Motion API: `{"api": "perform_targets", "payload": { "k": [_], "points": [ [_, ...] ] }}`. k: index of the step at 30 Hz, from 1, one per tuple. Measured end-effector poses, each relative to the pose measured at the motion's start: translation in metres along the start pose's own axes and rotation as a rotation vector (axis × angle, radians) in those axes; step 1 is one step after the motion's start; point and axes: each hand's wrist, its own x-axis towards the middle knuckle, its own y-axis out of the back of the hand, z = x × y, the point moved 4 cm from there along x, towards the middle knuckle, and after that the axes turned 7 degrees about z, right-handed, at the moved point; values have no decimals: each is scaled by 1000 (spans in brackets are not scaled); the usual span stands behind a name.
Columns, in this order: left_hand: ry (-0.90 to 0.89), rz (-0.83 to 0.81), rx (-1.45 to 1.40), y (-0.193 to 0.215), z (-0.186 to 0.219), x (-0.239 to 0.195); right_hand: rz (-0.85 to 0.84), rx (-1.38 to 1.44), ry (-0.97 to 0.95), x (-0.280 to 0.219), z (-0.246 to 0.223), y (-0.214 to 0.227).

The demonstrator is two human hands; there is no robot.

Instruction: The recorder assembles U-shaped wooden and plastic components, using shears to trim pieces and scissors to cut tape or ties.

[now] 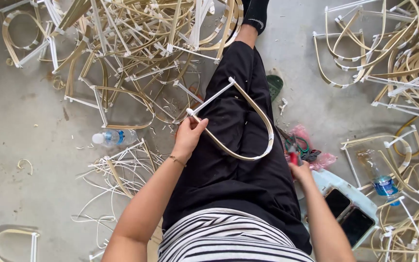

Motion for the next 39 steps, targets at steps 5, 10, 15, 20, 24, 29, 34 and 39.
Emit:
{"api": "perform_targets", "payload": {
  "k": [5,10,15,20,24,29,34,39],
  "points": [
    [151,-62,-55,-10,49,-11,116,-338,163,-22,-45,6],
    [98,-241,-275,-13,92,-27,-208,441,120,-132,-221,81],
    [-48,-240,-334,-4,132,-38,-518,691,576,-271,-344,153],
    [-35,-299,-497,1,136,-48,-439,527,799,-346,-349,160],
    [-90,-252,-550,-1,122,-43,-328,320,1093,-381,-367,160],
    [-127,-245,-557,1,124,-44,-324,275,1194,-397,-381,158],
    [-183,-152,-460,3,124,-47,-319,223,1176,-396,-378,153],
    [-365,-151,-385,6,146,-55,-262,305,1196,-383,-369,153]
  ]
}}
